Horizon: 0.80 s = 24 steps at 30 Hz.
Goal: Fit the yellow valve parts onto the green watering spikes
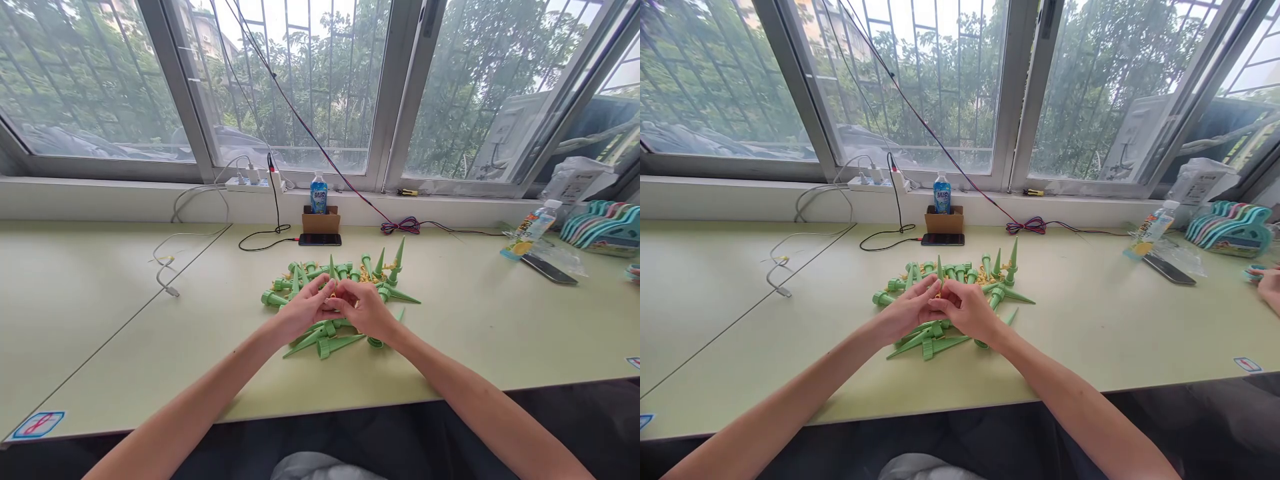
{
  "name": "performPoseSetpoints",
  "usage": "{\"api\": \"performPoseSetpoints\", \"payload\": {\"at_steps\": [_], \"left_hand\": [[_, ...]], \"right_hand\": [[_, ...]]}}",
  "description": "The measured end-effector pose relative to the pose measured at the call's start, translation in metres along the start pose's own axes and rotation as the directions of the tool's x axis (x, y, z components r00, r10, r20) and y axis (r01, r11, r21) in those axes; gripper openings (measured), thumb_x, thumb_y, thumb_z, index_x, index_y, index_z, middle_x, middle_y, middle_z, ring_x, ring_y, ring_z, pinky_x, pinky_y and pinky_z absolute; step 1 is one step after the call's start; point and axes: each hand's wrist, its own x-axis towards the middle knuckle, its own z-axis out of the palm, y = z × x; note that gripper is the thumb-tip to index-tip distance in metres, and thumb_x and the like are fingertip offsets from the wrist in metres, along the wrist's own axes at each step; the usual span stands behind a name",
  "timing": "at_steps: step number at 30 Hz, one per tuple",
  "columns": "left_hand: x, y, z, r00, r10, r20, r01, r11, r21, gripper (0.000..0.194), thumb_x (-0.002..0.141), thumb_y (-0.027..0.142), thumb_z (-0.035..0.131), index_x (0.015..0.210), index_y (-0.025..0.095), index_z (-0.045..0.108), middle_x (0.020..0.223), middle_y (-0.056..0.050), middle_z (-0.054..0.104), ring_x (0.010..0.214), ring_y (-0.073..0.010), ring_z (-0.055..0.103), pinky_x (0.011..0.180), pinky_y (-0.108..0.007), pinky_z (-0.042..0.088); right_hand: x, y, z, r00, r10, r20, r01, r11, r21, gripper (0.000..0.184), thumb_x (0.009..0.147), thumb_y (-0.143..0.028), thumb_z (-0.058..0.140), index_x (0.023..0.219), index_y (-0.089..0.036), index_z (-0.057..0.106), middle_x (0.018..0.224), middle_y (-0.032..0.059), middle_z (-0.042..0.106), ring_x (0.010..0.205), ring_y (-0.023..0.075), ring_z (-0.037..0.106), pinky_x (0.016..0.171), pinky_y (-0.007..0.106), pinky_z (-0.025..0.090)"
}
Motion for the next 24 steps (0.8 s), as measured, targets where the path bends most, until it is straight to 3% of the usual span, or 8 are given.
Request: {"api": "performPoseSetpoints", "payload": {"at_steps": [9,14,24], "left_hand": [[-0.0018,0.0011,0.0027,0.996,-0.065,-0.068,0.060,0.996,-0.072,0.040,0.091,0.034,0.070,0.124,0.021,0.052,0.093,-0.002,0.066,0.082,-0.0124,0.068,0.085,-0.034,0.061],[-0.0040,0.0038,0.0071,0.983,-0.115,-0.142,0.096,0.986,-0.133,0.055,0.094,0.027,0.065,0.143,0.024,0.040,0.098,-0.004,0.066,0.081,-0.0129,0.068,0.083,-0.035,0.063],[-0.0049,0.0047,0.0083,0.978,-0.131,-0.165,0.102,0.980,-0.169,0.075,0.092,0.027,0.068,0.155,0.022,0.027,0.098,-0.004,0.068,0.080,-0.0152,0.069,0.084,-0.037,0.063]], "right_hand": [[-0.0013,0.0019,0.0003,0.999,0.007,0.037,-0.007,1.000,0.006,0.031,0.092,-0.041,0.060,0.072,-0.020,0.049,0.063,-0.0040,0.048,0.057,0.0100,0.036,0.053,0.024,0.032],[-0.0014,0.0001,0.0000,0.999,0.002,0.037,-0.003,1.000,0.017,0.030,0.092,-0.039,0.060,0.071,-0.020,0.049,0.062,-0.0044,0.047,0.056,0.0097,0.035,0.053,0.023,0.032],[-0.0008,-0.0019,0.0003,1.000,0.010,0.025,-0.010,1.000,-0.004,0.032,0.092,-0.040,0.060,0.070,-0.020,0.047,0.059,-0.0053,0.043,0.055,0.0096,0.033,0.053,0.023,0.031]]}}
